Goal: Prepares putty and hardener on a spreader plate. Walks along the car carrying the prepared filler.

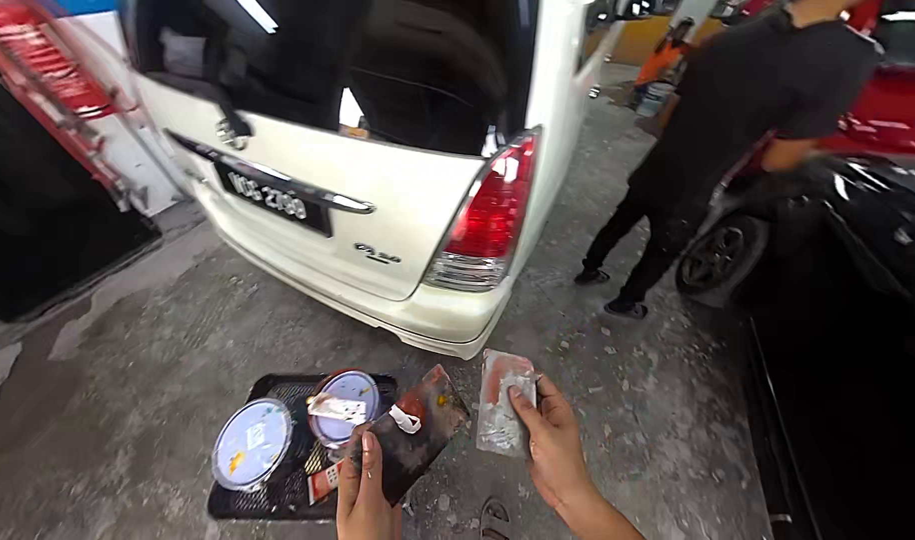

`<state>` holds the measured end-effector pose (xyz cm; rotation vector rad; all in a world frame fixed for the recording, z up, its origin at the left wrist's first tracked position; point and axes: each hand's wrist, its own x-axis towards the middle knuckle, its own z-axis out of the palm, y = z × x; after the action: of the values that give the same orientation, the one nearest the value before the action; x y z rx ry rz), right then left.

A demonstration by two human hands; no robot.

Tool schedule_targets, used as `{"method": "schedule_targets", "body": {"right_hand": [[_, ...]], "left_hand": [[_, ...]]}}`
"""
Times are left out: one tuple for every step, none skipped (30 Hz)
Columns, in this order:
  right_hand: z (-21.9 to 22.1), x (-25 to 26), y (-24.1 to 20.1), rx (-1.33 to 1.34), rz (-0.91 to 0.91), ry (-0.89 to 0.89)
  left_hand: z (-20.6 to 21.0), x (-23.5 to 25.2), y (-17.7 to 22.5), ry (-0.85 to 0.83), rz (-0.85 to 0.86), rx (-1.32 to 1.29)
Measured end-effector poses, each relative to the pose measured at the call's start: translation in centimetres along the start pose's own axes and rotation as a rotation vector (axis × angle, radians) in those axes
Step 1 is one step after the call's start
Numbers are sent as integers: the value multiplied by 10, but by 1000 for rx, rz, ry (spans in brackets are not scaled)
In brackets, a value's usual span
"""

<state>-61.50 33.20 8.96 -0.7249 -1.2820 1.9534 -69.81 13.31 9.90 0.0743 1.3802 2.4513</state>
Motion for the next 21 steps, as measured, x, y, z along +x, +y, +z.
{"method": "schedule_targets", "body": {"right_hand": [[-20, 1, -3, -26, -37, 9], [-38, 4, -4, -56, -68, 35], [-57, 8, -5, -77, -82, 68], [-76, 11, -8, -86, -86, 105], [-94, 15, -11, -90, -90, 133], [-111, 17, -16, -91, -104, 149], [-126, 19, -23, -94, -123, 156], [-139, 21, -31, -102, -137, 157], [-150, 23, -42, -109, -145, 157], [-161, 27, -54, -106, -149, 161], [-173, 31, -65, -90, -161, 171], [-185, 36, -75, -69, -196, 191], [-199, 42, -84, -48, -260, 220], [-212, 49, -93, -33, -336, 259], [-225, 57, -101, -29, -405, 306], [-235, 65, -107, -15, -455, 348], [-243, 73, -111, -11, -478, 362], [-250, 80, -114, -33, -479, 322], [-258, 88, -116, -105, -473, 220], [-268, 97, -119, -242, -468, 79], [-280, 109, -125, -437, -473, -62]], "left_hand": [[19, -3, -14, -61, 5, 36], [38, -6, -29, -127, 18, 75], [56, -7, -43, -198, 41, 121], [74, -9, -58, -275, 71, 180], [91, -10, -72, -352, 100, 242], [109, -12, -83, -430, 131, 314], [126, -13, -93, -519, 162, 408], [143, -15, -100, -618, 185, 526], [160, -17, -106, -720, 187, 649], [177, -18, -111, -815, 165, 768], [192, -18, -116, -899, 130, 888], [207, -15, -120, -978, 104, 997], [219, -9, -125, -1048, 99, 1061], [229, -1, -132, -1091, 109, 1059], [238, 9, -139, -1098, 104, 998], [246, 19, -145, -1069, 69, 909], [256, 28, -151, -1010, 18, 812], [267, 36, -157, -946, -18, 740], [279, 46, -164, -904, -23, 700], [290, 57, -171, -893, -5, 682], [301, 70, -179, -904, 28, 677]]}}
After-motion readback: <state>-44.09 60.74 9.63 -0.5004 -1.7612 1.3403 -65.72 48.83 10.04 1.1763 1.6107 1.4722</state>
